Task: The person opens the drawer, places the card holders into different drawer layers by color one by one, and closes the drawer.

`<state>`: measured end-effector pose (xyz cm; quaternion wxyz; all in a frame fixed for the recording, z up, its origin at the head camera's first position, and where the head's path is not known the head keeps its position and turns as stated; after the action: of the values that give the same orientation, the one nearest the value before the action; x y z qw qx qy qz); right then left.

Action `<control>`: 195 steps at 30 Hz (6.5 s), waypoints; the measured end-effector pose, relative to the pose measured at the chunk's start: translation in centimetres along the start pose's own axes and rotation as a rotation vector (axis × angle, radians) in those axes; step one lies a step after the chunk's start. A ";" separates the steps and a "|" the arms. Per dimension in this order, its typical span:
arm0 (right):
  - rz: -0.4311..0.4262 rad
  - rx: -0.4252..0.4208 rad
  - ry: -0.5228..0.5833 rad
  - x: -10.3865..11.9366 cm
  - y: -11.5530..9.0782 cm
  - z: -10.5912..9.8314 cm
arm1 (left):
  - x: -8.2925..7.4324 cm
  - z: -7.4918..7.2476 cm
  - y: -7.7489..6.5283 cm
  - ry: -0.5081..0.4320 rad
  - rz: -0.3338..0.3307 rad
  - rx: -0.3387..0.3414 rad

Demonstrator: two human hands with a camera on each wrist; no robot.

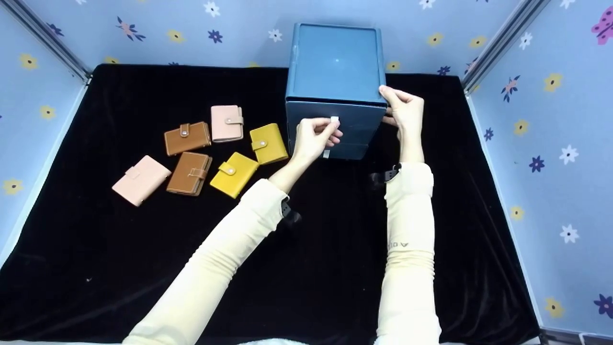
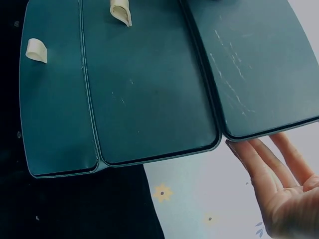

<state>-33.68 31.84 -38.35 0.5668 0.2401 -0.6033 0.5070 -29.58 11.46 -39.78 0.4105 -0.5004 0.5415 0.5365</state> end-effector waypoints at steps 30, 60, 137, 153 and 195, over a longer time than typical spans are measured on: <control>-0.027 -0.031 -0.051 0.1 0.2 -0.1 | -3.5 -2.3 -6.9 -0.179 0.076 0.051; -0.052 -0.045 -0.054 0.0 0.3 -0.2 | 0.3 -1.3 -8.1 0.006 0.144 0.124; -0.069 -0.065 -0.049 -0.3 0.3 -0.2 | 13.2 -18.9 -5.3 0.904 -0.080 -0.065; -0.064 -0.067 -0.062 -0.3 0.2 -0.2 | 13.4 -19.2 -5.4 0.972 -0.117 -0.084; -0.077 -0.057 -0.058 -0.2 0.2 -0.2 | 1.8 -18.1 -6.5 0.799 0.098 -0.092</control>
<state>-33.70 32.03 -38.67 0.5747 0.2616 -0.6241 0.4602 -21.86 -6.23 -41.11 0.1188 -0.6612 0.6569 0.3423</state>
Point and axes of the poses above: each hand's wrist, its own y-axis towards the middle knuckle, its own z-axis out of the palm, x = y × z, the point moved 7 cm from there along y, towards the middle knuckle, and after that the axes turned 7 degrees about -x, right-handed, at the moved point
